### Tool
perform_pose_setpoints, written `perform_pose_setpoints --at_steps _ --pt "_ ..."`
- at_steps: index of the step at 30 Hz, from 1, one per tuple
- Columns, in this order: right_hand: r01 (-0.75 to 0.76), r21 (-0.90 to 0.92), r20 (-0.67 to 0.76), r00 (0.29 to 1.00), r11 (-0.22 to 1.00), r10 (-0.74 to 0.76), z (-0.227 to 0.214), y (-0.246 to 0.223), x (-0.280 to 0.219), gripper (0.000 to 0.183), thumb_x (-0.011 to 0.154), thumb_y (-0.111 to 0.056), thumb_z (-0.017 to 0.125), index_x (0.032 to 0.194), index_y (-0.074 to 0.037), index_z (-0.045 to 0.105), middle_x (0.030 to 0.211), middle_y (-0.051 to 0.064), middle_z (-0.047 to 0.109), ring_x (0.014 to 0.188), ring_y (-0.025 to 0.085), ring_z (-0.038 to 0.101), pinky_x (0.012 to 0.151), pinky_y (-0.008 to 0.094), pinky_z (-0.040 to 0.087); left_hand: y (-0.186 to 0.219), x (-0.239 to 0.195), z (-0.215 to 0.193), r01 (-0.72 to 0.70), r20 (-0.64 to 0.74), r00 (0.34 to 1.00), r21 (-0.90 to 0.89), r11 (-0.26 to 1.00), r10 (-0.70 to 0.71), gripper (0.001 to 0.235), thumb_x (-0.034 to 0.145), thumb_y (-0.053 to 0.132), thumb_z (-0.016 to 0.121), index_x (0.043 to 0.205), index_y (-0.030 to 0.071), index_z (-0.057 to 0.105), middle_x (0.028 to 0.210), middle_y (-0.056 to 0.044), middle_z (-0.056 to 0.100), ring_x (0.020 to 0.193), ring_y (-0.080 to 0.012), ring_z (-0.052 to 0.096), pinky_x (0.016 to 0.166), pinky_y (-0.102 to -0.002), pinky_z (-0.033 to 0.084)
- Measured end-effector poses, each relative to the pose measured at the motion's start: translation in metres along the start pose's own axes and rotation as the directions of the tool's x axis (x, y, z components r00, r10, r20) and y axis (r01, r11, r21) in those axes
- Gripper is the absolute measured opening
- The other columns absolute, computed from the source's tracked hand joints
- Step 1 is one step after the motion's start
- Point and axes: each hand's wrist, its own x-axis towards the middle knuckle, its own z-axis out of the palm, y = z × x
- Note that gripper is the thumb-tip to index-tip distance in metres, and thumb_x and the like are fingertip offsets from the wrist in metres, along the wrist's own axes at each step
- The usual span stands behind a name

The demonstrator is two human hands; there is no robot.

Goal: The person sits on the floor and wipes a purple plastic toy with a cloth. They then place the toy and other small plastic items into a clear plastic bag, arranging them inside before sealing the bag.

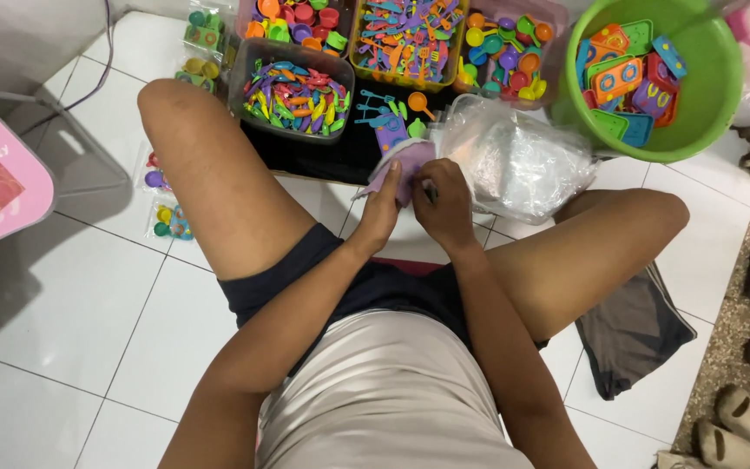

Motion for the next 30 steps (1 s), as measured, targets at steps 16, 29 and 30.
perform_pose_setpoints --at_steps 16,29,30 --pt "0.015 -0.023 -0.007 1.000 1.000 -0.015 0.003 -0.008 0.002 0.012 0.090 -0.003 0.074 0.094 -0.012 0.067 0.092 0.003 0.064 0.091 0.026 0.066 0.082 0.037 0.053 -0.040 0.038 -0.006 0.005 -0.020 1.000 0.138 0.990 -0.002 0.097 0.090 0.076 0.049 0.122 -0.014 0.064 0.121 -0.033 0.064 0.124 -0.0384 0.060 0.109 -0.046 0.046" --pt "-0.050 0.012 -0.018 0.999 0.999 0.051 -0.002 -0.015 0.005 0.012 0.091 0.002 0.070 0.090 -0.010 0.067 0.089 0.003 0.065 0.088 0.027 0.067 0.079 0.038 0.054 -0.025 0.018 -0.008 0.019 -0.007 1.000 0.097 0.995 -0.019 0.099 0.088 0.075 0.051 0.127 -0.016 0.060 0.129 -0.035 0.060 0.128 -0.0396 0.057 0.108 -0.046 0.047" --pt "-0.047 0.024 -0.033 0.998 0.999 0.048 -0.002 -0.018 0.007 0.012 0.092 0.002 0.070 0.089 -0.010 0.068 0.089 0.002 0.066 0.088 0.025 0.068 0.079 0.036 0.055 -0.030 0.021 -0.010 0.030 0.003 1.000 0.104 0.994 -0.031 0.099 0.087 0.075 0.052 0.127 -0.016 0.060 0.130 -0.035 0.059 0.128 -0.0402 0.057 0.108 -0.046 0.048"
